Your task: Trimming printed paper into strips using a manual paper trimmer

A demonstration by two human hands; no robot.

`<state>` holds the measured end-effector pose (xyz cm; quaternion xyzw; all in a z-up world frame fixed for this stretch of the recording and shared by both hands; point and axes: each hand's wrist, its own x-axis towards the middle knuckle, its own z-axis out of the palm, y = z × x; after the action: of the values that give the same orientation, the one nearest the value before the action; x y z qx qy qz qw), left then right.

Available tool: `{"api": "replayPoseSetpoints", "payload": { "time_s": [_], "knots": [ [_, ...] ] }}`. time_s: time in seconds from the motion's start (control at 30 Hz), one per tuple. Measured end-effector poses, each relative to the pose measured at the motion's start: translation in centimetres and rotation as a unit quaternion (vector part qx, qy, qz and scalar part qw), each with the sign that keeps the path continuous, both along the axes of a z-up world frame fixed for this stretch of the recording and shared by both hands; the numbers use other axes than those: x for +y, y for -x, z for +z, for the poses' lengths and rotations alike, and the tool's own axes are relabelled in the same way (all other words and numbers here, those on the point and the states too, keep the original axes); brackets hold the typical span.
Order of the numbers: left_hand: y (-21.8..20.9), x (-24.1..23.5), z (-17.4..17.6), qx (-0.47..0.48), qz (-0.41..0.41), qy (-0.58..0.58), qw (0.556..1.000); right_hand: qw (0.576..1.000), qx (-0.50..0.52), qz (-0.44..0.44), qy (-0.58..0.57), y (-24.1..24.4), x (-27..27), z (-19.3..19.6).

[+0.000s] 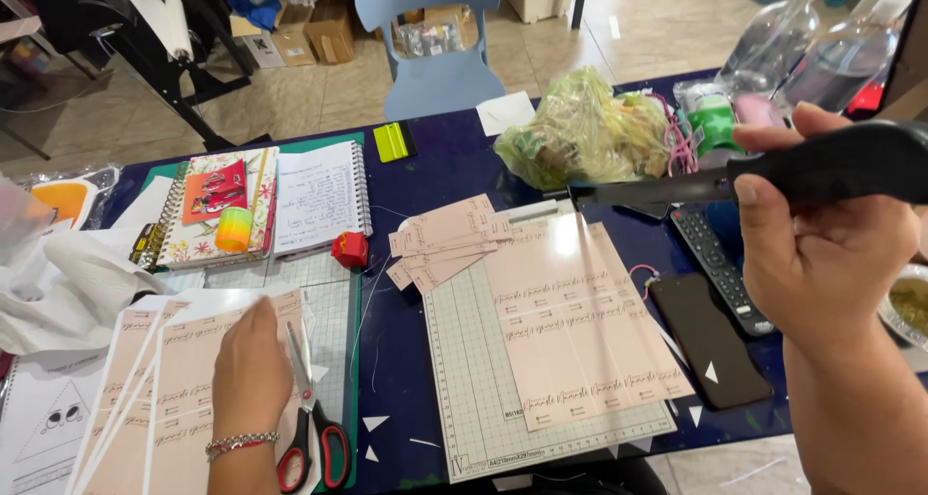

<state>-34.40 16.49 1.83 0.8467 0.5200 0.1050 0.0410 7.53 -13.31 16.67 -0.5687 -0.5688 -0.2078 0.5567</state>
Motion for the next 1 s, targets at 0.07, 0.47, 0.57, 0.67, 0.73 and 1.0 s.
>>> {"api": "replayPoseSetpoints", "payload": {
  "time_s": [0.07,0.47,0.57,0.67,0.73,1.0],
  "knots": [
    [-0.1,0.0,-1.2,0.069,-0.001,-0.027,0.997,1.000,-0.003,-0.003,-0.002,-0.1,0.0,-0.1],
    [-2.0,-1.6,1.1,-0.011,0.022,-0.208,0.978,1.000,-0.002,0.020,0.009,-0.1,-0.3,-0.4],
    [-6.1,-3.8,1.6,-0.035,-0.068,-0.193,0.978,0.998,0.031,0.044,0.017,-0.1,-0.2,-0.6],
    [-12.1,-6.7,0.1,-0.031,-0.242,-0.062,0.968,0.998,0.023,0.056,0.014,0.1,0.0,-0.6],
    [-16.1,-9.3,1.7,-0.021,-0.343,0.068,0.937,0.998,0.019,0.061,0.003,0.1,0.0,-0.7],
    [-27.1,-12.8,-1.7,0.114,-0.431,0.089,0.891,0.999,-0.017,-0.019,0.023,0.5,-0.9,-0.3]
  ]
}}
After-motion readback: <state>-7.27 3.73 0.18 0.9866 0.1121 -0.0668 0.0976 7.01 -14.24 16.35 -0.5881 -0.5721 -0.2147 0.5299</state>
